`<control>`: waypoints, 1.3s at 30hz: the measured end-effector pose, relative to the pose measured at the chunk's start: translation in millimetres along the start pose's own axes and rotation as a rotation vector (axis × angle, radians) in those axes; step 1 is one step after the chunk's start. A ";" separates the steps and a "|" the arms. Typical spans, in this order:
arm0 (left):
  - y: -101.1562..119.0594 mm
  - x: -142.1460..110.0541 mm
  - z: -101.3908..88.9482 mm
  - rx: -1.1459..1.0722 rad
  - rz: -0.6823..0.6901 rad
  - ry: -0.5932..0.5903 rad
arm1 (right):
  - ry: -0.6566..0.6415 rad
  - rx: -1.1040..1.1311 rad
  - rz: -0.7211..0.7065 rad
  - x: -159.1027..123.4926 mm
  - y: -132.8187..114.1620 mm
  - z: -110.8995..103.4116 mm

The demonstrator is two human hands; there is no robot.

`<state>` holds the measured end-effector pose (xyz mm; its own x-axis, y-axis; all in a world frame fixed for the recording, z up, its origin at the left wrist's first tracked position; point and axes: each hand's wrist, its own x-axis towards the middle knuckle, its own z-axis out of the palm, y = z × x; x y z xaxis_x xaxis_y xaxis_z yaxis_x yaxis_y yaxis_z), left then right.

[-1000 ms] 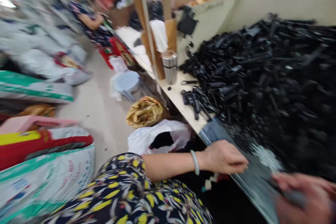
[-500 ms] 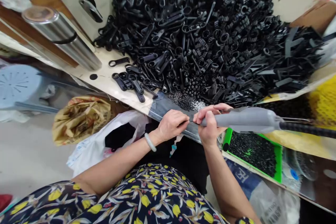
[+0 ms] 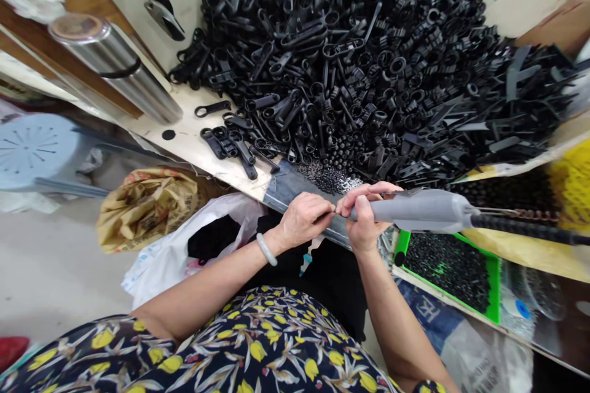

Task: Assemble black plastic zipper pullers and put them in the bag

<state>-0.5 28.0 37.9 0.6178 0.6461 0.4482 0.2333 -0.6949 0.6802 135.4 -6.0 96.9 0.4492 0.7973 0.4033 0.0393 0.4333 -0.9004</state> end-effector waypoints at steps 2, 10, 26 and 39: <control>-0.7 -0.2 0.0 -0.005 0.003 -0.002 | -0.002 0.006 -0.005 -0.1 1.2 -1.3; -1.4 -0.5 -3.1 -0.023 0.015 0.005 | -0.038 0.015 -0.026 1.7 4.8 -1.9; -0.5 0.6 -1.5 -0.032 -0.023 -0.004 | -0.099 0.016 -0.023 5.5 3.3 0.5; -1.0 1.4 -1.5 -0.017 -0.032 -0.023 | -0.107 -0.038 -0.007 7.6 -0.4 4.7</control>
<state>-1.0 30.1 38.7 0.6273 0.6602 0.4132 0.2403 -0.6688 0.7036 134.6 1.9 101.1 0.3506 0.8354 0.4233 0.0766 0.4249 -0.9020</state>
